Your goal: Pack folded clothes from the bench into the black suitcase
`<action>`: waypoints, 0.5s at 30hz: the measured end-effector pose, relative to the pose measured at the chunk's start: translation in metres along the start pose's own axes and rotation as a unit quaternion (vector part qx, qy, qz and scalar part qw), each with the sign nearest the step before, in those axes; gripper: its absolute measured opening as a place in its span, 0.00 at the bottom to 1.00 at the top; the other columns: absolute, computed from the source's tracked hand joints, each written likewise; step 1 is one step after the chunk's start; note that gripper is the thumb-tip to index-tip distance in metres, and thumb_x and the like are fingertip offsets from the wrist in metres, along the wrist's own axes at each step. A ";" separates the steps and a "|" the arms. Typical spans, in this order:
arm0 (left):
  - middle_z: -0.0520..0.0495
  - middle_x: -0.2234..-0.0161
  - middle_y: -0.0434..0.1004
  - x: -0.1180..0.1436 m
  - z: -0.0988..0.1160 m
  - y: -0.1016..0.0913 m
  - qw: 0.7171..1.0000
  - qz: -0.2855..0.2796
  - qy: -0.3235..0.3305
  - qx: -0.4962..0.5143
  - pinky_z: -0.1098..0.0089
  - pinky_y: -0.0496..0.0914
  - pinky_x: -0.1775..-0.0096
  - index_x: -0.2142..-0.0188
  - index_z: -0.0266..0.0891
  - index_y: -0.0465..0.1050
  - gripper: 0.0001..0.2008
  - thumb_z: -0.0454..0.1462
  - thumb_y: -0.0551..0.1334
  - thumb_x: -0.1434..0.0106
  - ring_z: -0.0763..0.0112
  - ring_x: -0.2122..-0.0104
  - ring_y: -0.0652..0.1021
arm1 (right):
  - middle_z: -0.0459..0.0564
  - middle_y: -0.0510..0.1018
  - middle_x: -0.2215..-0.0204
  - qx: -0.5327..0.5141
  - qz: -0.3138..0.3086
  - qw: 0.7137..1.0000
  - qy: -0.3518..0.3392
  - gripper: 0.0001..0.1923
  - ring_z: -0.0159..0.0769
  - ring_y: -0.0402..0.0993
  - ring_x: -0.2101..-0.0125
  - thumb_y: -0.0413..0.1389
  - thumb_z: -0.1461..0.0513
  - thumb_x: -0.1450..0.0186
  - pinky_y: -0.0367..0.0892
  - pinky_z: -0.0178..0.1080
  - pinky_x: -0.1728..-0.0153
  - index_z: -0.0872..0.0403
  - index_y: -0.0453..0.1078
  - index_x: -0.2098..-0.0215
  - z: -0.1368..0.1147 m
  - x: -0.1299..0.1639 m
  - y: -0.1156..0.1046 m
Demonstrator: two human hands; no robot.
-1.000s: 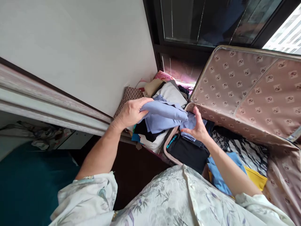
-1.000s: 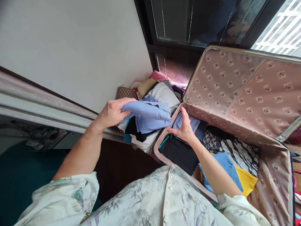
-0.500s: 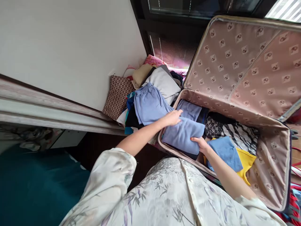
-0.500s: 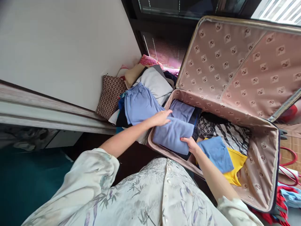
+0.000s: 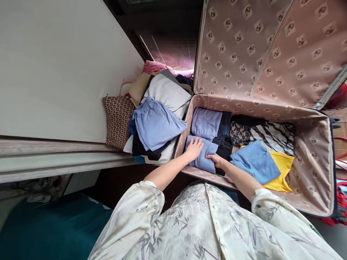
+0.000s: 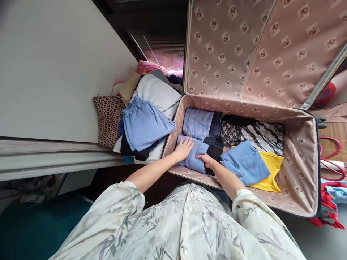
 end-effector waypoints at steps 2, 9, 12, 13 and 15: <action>0.31 0.26 0.45 -0.002 0.005 0.006 0.999 0.000 0.049 -0.004 0.32 0.41 0.34 0.28 0.40 0.58 0.42 0.36 0.69 0.40 0.35 0.27 0.42 | 0.55 0.83 0.62 0.030 0.021 0.999 -0.014 0.22 0.43 0.81 0.63 0.66 0.59 0.46 0.78 0.48 0.58 0.56 0.75 0.53 -0.004 -0.002 -0.001; 0.39 0.24 0.39 -0.011 -0.003 0.046 0.997 0.001 -0.011 0.074 0.21 0.34 0.40 0.32 0.55 0.64 0.47 0.41 0.77 0.51 0.29 0.28 0.38 | 0.56 0.81 0.58 0.183 0.112 0.974 -0.068 0.22 0.50 0.76 0.52 0.69 0.56 0.43 0.69 0.48 0.48 0.55 0.75 0.53 -0.016 0.041 -0.048; 0.38 0.25 0.42 -0.013 0.000 0.046 0.994 0.013 -0.013 0.104 0.22 0.33 0.40 0.33 0.52 0.66 0.49 0.38 0.78 0.54 0.29 0.28 0.36 | 0.61 0.76 0.48 0.363 0.194 0.901 -0.135 0.20 0.54 0.68 0.43 0.63 0.57 0.37 0.62 0.50 0.42 0.53 0.73 0.47 -0.018 0.088 -0.087; 0.37 0.25 0.42 -0.013 0.001 0.043 0.993 0.014 -0.014 0.118 0.22 0.33 0.41 0.33 0.51 0.67 0.48 0.37 0.78 0.54 0.29 0.28 0.36 | 0.63 0.73 0.45 0.443 0.233 0.854 -0.143 0.21 0.56 0.66 0.42 0.61 0.58 0.35 0.62 0.52 0.43 0.52 0.71 0.45 -0.018 0.103 -0.101; 0.36 0.25 0.43 -0.012 0.003 0.037 0.990 0.015 -0.016 0.141 0.22 0.35 0.41 0.34 0.49 0.67 0.45 0.39 0.78 0.51 0.29 0.28 0.36 | 0.66 0.70 0.43 0.561 0.283 0.770 -0.107 0.24 0.58 0.66 0.43 0.59 0.58 0.34 0.63 0.53 0.47 0.51 0.67 0.39 -0.011 0.126 -0.129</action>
Point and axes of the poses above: each hand's wrist, its own x-axis away from the middle knuckle, its own y-axis out of the palm, z = x × y, the point moved 4 cm from there along -x, towards the middle knuckle
